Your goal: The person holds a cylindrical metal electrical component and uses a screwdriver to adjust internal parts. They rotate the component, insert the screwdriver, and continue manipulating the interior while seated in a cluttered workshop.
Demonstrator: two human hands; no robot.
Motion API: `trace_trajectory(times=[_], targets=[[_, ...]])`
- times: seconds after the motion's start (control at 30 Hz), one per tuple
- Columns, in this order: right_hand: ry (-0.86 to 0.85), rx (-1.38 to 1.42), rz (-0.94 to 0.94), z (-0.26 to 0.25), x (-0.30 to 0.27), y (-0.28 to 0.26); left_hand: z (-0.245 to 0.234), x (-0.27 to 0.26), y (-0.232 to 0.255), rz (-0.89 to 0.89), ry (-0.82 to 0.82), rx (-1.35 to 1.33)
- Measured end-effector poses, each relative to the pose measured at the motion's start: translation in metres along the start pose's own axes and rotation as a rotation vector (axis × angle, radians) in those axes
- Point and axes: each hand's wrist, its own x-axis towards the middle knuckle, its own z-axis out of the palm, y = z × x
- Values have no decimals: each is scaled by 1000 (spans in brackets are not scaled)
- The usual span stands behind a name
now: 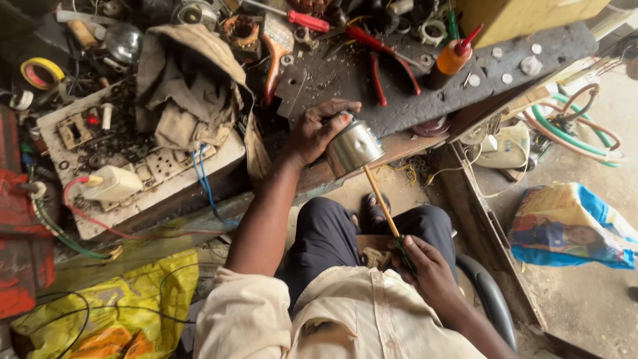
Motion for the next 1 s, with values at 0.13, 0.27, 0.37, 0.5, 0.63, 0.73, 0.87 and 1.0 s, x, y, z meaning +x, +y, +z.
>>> trace_trajectory(times=[0.13, 0.27, 0.37, 0.5, 0.63, 0.73, 0.87, 1.0], targets=[[-16, 31, -4, -6, 5, -7, 1, 3, 6, 58, 8, 42], [-55, -144, -83, -29, 7, -4, 2, -8, -7, 20, 12, 79], [-91, -100, -34, -30, 12, -8, 2, -1, -3, -50, 29, 45], [22, -31, 124, -19, 4, -14, 5, -2, 5, 22, 37, 18], [38, -4, -32, -3, 6, -7, 2, 1, 4, 21, 16, -47], [39, -19, -65, -2, -3, 3, 0, -6, -2, 31, -16, -41], [111, -111, 88, 1, -7, 2, 2, -4, 0, 73, -37, 8], [59, 63, 6, 13, -8, 7, 2, -1, 5, 75, -28, -22]])
